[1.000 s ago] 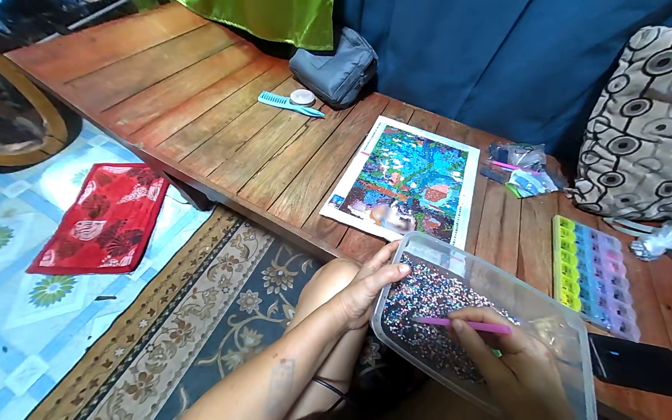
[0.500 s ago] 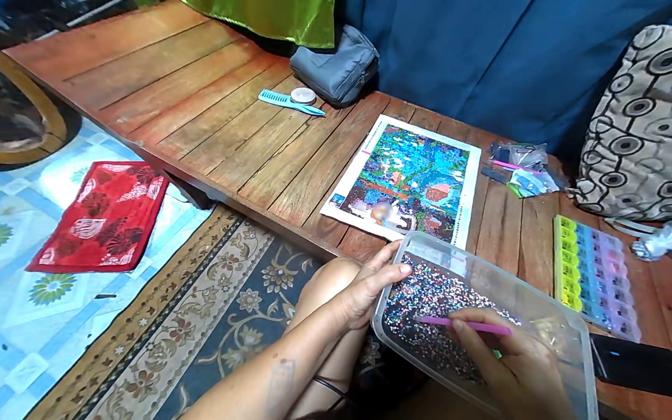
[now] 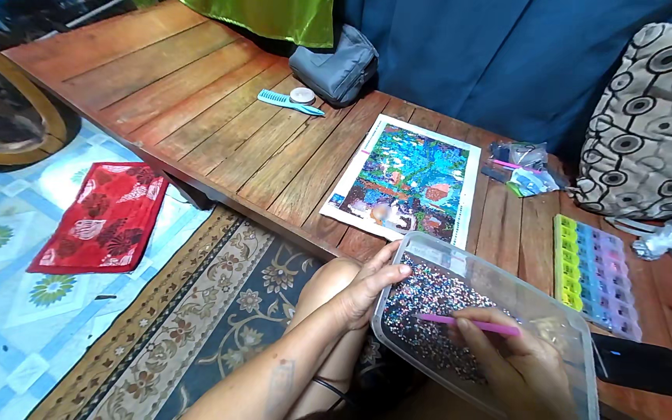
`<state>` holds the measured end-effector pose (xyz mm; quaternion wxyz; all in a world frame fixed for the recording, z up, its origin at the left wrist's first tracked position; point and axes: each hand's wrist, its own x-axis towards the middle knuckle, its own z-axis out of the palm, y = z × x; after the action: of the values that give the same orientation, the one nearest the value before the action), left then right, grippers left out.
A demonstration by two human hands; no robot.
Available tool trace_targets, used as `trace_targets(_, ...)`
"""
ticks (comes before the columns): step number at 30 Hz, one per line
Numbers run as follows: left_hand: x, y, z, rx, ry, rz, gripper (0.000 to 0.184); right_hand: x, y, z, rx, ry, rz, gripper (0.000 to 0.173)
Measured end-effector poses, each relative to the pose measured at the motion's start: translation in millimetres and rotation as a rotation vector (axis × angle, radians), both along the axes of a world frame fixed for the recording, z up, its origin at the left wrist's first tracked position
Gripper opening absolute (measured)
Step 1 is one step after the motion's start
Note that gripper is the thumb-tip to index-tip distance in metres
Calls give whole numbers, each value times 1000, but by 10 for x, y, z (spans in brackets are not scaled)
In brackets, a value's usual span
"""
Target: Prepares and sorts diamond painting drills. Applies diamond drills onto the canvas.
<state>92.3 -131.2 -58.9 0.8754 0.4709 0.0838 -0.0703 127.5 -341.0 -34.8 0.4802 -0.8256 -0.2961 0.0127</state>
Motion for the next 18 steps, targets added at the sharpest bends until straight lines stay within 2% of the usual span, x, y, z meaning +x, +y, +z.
trace_targets(5,1,5,10,27,2,-7,69,4,-2,-23,9,5,4,20)
trace_targets(9,-17,9,-30,0,-7,-20,64,7,5,-43,-19,-11,14,20)
trace_targets(14,-5,5,-5,-3,-18,-1,66,11,9,-53,-37,-27,32,22)
trace_targets(18,-15,3,13,18,11,-5,66,-8,32,-53,-74,-118,43,25)
